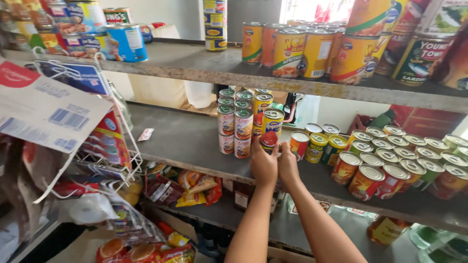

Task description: Stocking canned food items onto shelves from a cardboard box.

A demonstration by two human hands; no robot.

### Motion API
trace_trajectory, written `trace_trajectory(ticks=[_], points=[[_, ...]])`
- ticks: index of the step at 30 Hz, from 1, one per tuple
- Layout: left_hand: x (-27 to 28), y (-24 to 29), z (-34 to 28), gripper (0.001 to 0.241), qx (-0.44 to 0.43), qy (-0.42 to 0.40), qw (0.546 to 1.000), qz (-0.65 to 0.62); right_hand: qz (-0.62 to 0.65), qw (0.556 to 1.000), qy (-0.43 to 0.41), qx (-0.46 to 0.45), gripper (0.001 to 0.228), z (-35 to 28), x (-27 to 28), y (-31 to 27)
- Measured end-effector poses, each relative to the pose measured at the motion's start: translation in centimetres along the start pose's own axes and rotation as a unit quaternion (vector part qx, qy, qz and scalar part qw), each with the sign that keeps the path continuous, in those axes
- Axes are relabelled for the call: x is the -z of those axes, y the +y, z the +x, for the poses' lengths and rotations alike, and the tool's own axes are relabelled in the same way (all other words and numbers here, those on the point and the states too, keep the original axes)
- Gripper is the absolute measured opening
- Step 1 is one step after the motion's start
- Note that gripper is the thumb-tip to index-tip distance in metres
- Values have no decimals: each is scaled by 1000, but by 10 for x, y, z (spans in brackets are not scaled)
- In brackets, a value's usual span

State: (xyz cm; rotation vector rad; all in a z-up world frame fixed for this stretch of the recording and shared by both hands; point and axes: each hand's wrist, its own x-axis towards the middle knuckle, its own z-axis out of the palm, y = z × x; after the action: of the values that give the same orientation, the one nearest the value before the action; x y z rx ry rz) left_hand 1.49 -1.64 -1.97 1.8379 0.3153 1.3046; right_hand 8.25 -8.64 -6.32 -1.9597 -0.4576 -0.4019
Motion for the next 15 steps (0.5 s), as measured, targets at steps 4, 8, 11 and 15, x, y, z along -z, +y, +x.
trace_trajectory(ticks=[4,8,11,15], points=[[-11,-20,-4,61,-29,13,999,-22,-3,994,50,99,21,16,-10,18],[0,-11,-3,58,-48,21,998,-35,48,996,16,72,23,18,-11,3],[5,-4,-5,56,-41,28,999,-20,50,997,7,65,25,19,-11,3],[2,-10,-6,53,-30,45,999,-3,101,994,-13,48,24,35,-30,24]])
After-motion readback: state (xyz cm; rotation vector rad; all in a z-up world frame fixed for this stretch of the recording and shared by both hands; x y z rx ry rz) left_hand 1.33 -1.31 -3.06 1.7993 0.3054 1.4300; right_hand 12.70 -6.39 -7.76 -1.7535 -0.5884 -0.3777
